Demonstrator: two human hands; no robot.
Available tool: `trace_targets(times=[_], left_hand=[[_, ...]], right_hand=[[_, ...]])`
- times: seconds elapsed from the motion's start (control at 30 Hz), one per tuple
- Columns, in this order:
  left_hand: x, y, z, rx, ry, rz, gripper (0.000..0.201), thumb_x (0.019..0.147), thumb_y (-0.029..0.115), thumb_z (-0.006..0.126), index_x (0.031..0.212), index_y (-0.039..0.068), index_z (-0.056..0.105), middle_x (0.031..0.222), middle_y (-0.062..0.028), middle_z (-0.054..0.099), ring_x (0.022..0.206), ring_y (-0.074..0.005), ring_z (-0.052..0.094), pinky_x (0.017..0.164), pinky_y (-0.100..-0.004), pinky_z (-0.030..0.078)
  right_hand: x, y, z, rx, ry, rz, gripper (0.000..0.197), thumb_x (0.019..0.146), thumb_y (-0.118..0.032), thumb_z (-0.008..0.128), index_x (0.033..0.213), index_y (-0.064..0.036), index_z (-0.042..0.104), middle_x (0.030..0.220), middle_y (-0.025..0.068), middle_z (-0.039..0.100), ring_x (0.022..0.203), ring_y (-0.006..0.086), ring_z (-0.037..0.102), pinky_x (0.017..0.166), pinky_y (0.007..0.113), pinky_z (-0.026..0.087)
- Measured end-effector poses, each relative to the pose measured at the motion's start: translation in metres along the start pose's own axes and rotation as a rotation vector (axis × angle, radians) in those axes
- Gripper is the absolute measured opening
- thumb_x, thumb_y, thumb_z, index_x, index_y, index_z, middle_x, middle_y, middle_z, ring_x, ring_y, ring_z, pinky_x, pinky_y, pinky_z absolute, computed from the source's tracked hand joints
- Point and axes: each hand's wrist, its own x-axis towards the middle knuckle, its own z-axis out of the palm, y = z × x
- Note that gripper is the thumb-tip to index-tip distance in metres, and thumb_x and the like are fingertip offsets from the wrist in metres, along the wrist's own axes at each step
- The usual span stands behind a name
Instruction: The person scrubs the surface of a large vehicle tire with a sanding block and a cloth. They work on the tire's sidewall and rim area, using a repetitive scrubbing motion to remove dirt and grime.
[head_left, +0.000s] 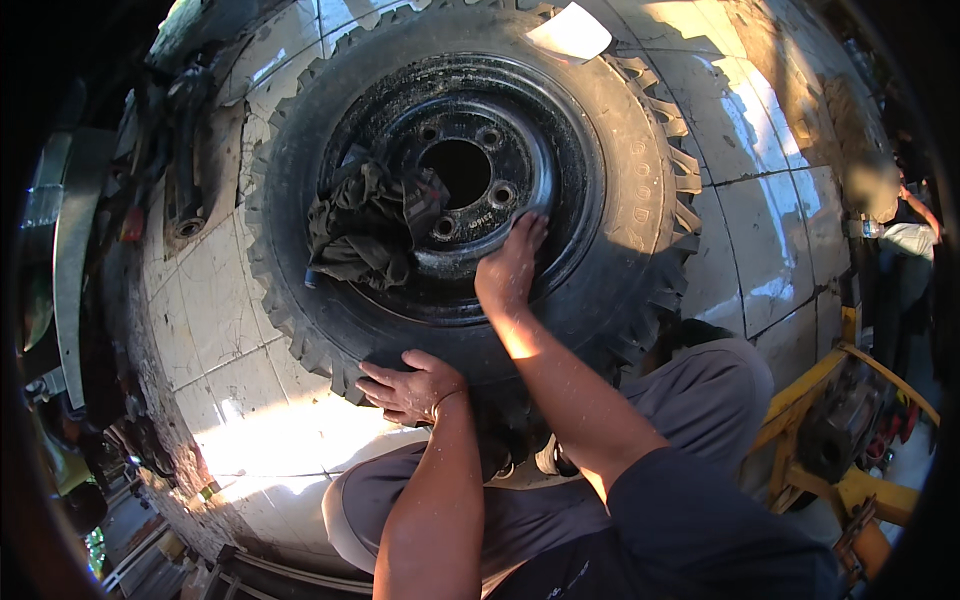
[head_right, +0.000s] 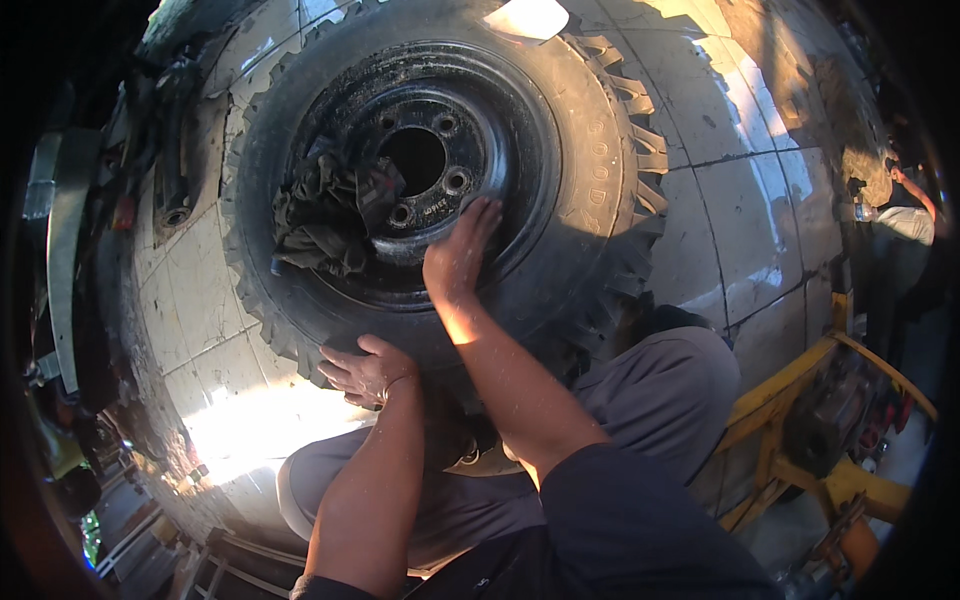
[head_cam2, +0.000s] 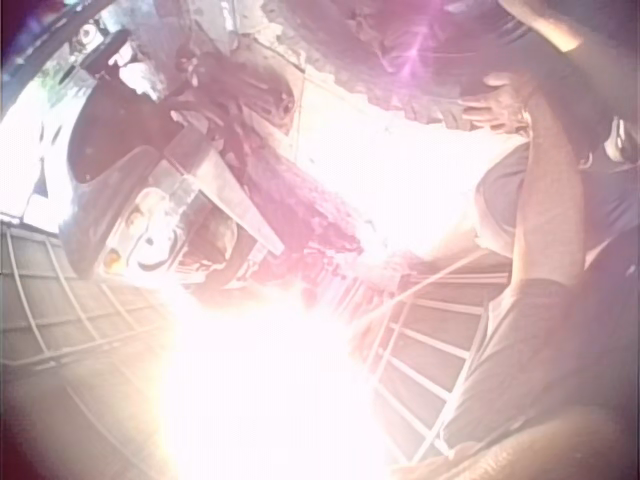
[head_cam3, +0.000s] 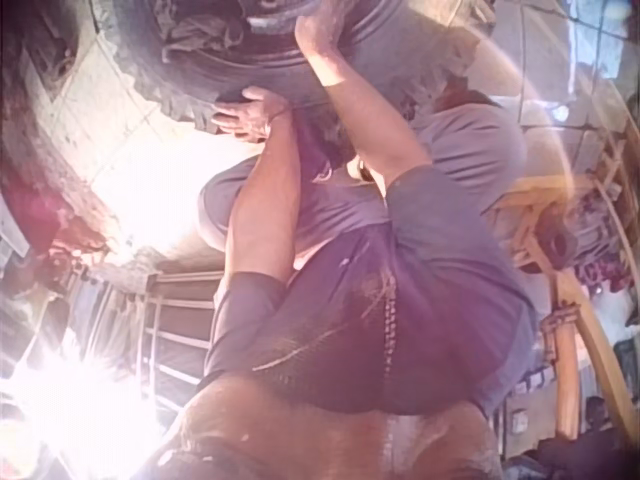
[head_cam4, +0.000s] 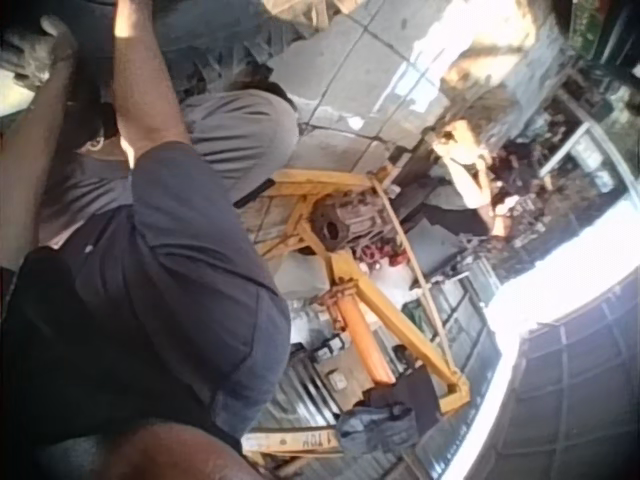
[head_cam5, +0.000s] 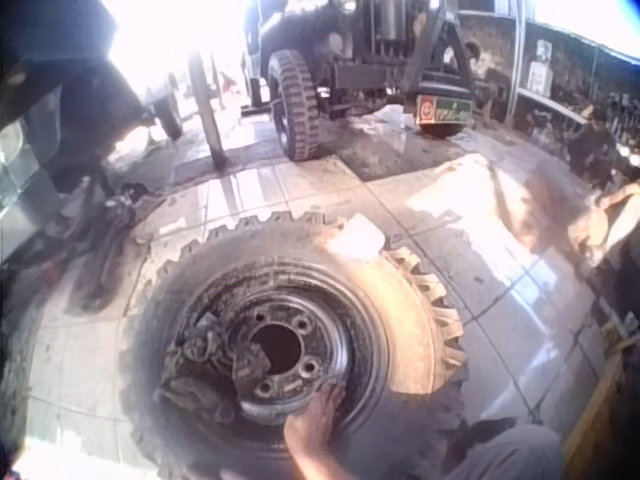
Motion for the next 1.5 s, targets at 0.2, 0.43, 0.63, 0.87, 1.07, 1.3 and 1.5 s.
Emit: trace_targets(times=[0.2, 0.43, 0.63, 0.87, 1.07, 1.3, 1.5], left_hand=[[-0.003, -0.002, 0.001, 0.016, 0.0, -0.007, 0.072, 0.085, 0.036, 0.052, 0.151, 0.017, 0.032, 0.155, -0.0179, 0.032, 0.142, -0.0308, 0.033, 0.11, -0.0571, 0.022], [-0.006, 0.005, 0.0, -0.017, 0.012, 0.007, 0.071, 0.085, 0.035, 0.052, 0.151, 0.017, 0.033, 0.154, -0.0176, 0.034, 0.141, -0.0318, 0.034, 0.109, -0.0585, 0.023], [-0.002, -0.002, 0.005, -0.018, 0.027, 0.015, 0.072, 0.084, 0.035, 0.053, 0.151, 0.016, 0.033, 0.154, -0.0186, 0.034, 0.141, -0.0321, 0.034, 0.109, -0.0591, 0.023], [0.0, 0.001, -0.003, -0.035, -0.01, 0.002, 0.072, 0.085, 0.036, 0.052, 0.151, 0.016, 0.032, 0.154, -0.0201, 0.032, 0.143, -0.0327, 0.03, 0.111, -0.0586, 0.02], [-0.003, -0.004, 0.005, -0.04, 0.009, 0.009, 0.072, 0.085, 0.037, 0.051, 0.151, 0.016, 0.032, 0.154, -0.0198, 0.032, 0.143, -0.032, 0.03, 0.111, -0.0583, 0.02], [-0.006, 0.001, 0.001, -0.055, 0.012, -0.007, 0.07, 0.085, 0.039, 0.049, 0.15, 0.017, 0.035, 0.154, -0.0185, 0.033, 0.143, -0.0314, 0.031, 0.11, -0.0585, 0.02], [-0.004, -0.001, 0.004, -0.026, -0.006, 0.008, 0.073, 0.085, 0.039, 0.05, 0.151, 0.017, 0.032, 0.155, -0.019, 0.031, 0.143, -0.0326, 0.03, 0.109, -0.0592, 0.021]], right_hand=[[0.013, -0.006, -0.005, 0.054, -0.09, 0.144, 0.073, 0.079, 0.005, 0.048, 0.145, 0.0155, 0.018, 0.15, 0.0415, 0.015, 0.141, 0.0538, 0.017, 0.118, 0.056, 0.017], [0.05, 0.002, -0.012, 0.121, -0.048, 0.125, 0.07, 0.082, 0.003, 0.047, 0.145, 0.0139, 0.019, 0.147, 0.0428, 0.02, 0.14, 0.055, 0.019, 0.116, 0.059, 0.017], [0.024, 0.005, 0.0, 0.067, -0.051, 0.087, 0.072, 0.082, 0.003, 0.049, 0.145, 0.0139, 0.018, 0.148, 0.0418, 0.019, 0.142, 0.0526, 0.016, 0.117, 0.057, 0.019], [0.001, -0.012, -0.019, 0.019, -0.175, -0.404, 0.063, 0.073, 0.014, 0.047, 0.136, 0.0103, 0.043, 0.141, 0.0332, 0.042, 0.134, 0.0453, 0.039, 0.115, 0.046, 0.031], [-0.014, -0.07, -0.03, 0.163, -0.582, -0.461, 0.051, 0.081, -0.003, 0.06, 0.129, 0.0099, 0.047, 0.126, 0.0306, 0.054, 0.123, 0.0467, 0.048, 0.102, 0.049, 0.042], [0.022, -0.111, 0.045, -0.19, -0.244, -0.625, 0.074, 0.081, -0.021, 0.069, 0.146, -0.0091, 0.034, 0.129, 0.0278, 0.054, 0.118, 0.046, 0.052, 0.098, 0.061, 0.039], [0.068, -0.117, 0.056, -0.039, -0.573, -0.412, 0.053, 0.081, -0.019, 0.066, 0.13, -0.0055, 0.054, 0.114, 0.0252, 0.064, 0.11, 0.0411, 0.061, 0.094, 0.05, 0.048]])
